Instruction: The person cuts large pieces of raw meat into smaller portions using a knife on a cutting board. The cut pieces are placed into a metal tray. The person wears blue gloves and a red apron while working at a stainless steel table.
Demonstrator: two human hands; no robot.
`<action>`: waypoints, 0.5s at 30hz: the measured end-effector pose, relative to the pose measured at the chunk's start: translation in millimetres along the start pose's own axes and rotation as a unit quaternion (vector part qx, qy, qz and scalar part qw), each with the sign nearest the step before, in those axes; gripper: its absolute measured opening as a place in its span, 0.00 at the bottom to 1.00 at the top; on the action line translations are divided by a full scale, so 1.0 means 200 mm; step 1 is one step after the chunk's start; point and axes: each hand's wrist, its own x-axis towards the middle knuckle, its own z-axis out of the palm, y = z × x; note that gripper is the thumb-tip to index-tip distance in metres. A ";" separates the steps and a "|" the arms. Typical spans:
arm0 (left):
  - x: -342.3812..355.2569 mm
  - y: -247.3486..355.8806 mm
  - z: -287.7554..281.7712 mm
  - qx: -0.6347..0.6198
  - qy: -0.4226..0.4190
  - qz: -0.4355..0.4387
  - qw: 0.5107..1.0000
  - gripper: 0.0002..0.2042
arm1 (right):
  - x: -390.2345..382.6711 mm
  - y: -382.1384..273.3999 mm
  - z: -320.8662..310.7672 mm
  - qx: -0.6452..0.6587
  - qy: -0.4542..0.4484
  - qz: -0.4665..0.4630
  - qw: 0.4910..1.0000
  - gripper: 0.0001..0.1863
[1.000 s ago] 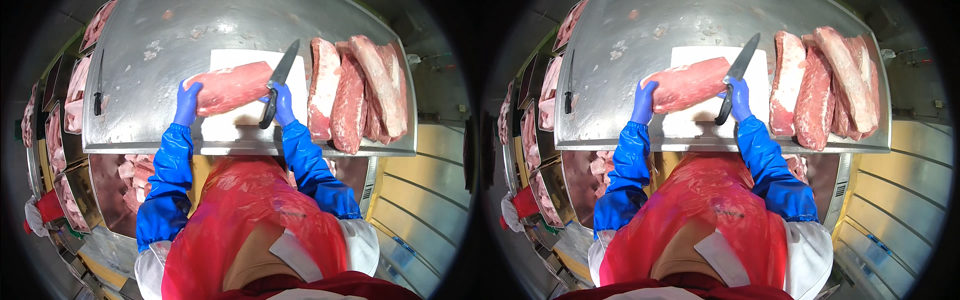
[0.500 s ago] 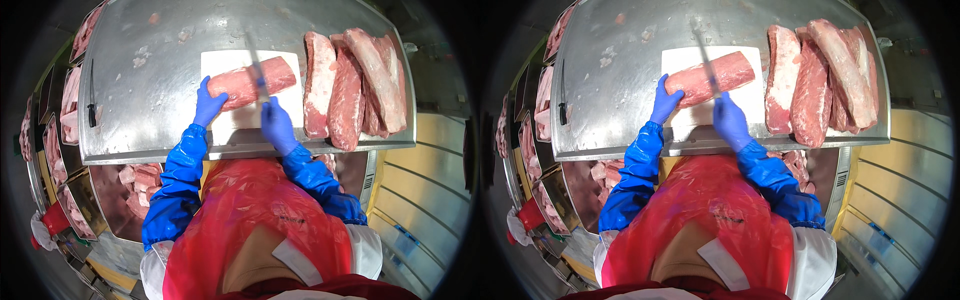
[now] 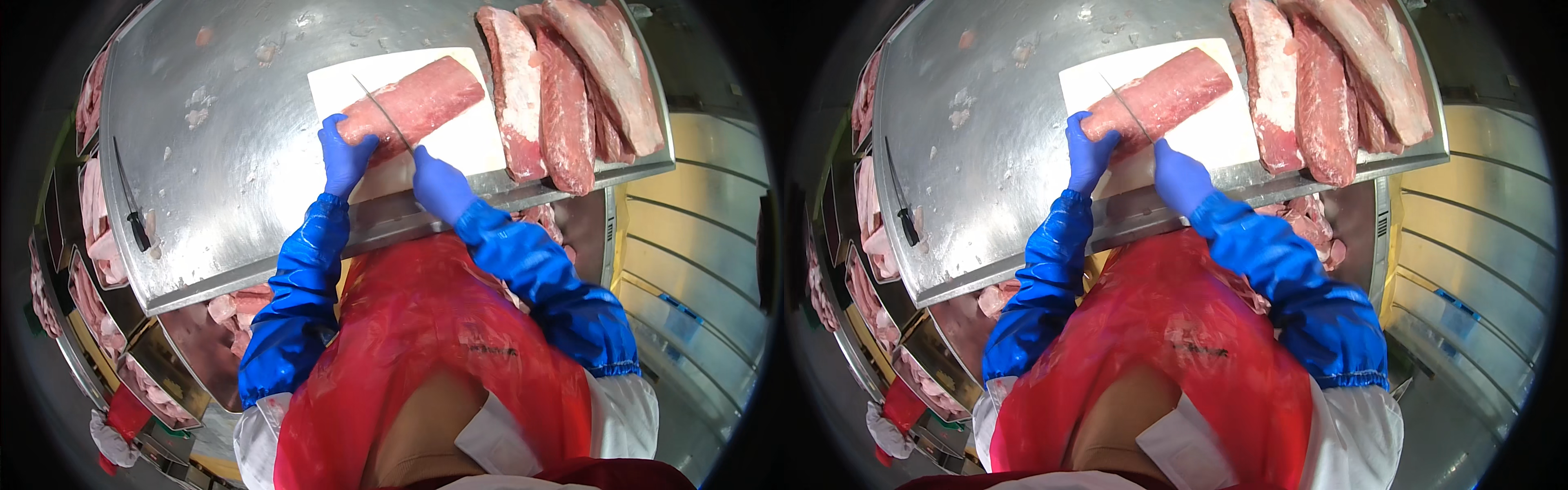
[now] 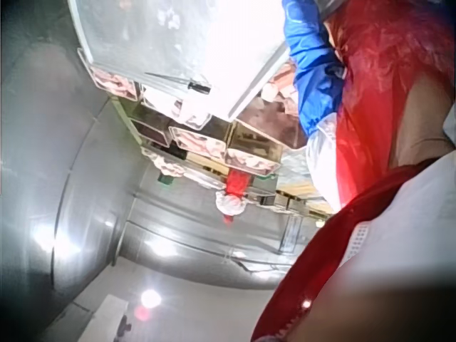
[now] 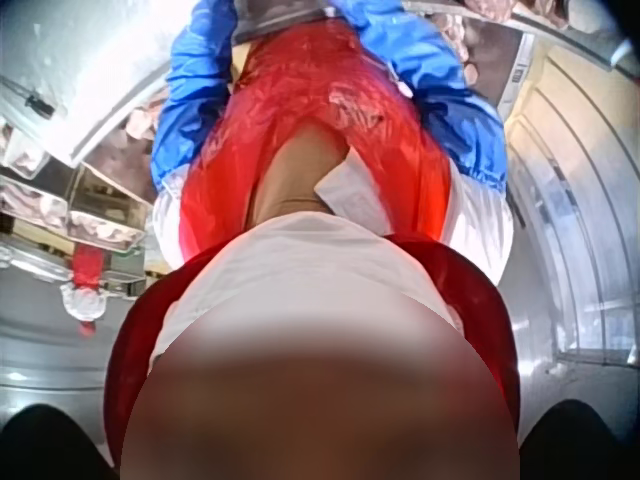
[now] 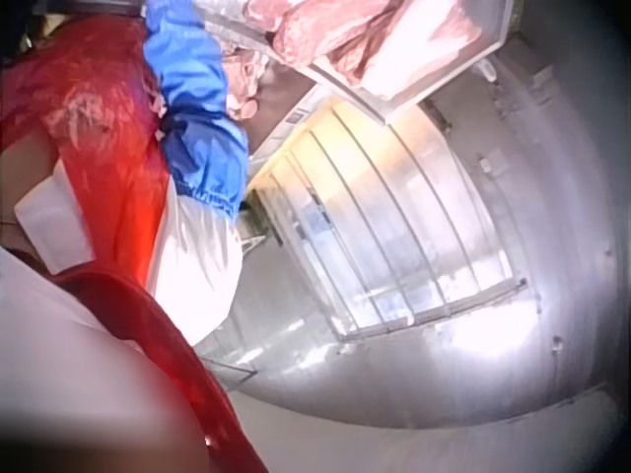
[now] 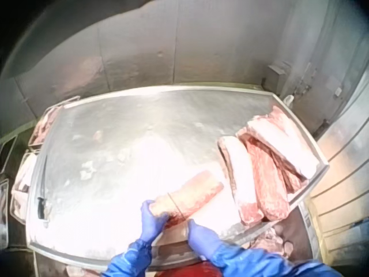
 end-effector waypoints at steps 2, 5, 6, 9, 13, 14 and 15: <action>0.03 0.01 0.01 0.022 0.014 0.006 1.000 0.33 | 0.15 0.01 0.04 0.011 0.022 -0.027 0.999 0.18; 0.14 0.02 0.01 -0.044 0.061 0.019 0.997 0.32 | 0.27 0.00 0.05 0.040 0.036 -0.040 0.998 0.18; 0.13 0.01 0.01 -0.039 0.075 0.013 0.996 0.33 | 0.27 0.00 0.05 0.052 0.038 -0.039 0.997 0.18; 0.13 -0.06 0.02 -0.034 0.089 0.035 0.995 0.33 | -0.01 -0.08 -0.03 -0.013 -0.022 -0.005 1.000 0.19; 0.06 -0.08 0.07 -0.017 0.062 0.040 0.997 0.33 | -0.08 -0.07 0.02 -0.008 -0.067 0.082 0.994 0.21; 0.05 -0.05 0.08 -0.019 0.057 0.043 0.997 0.32 | -0.01 -0.01 0.11 0.011 -0.024 0.066 0.997 0.21; 0.07 -0.04 0.08 -0.020 0.062 0.053 0.996 0.32 | 0.08 0.05 0.16 0.025 0.019 0.044 0.999 0.21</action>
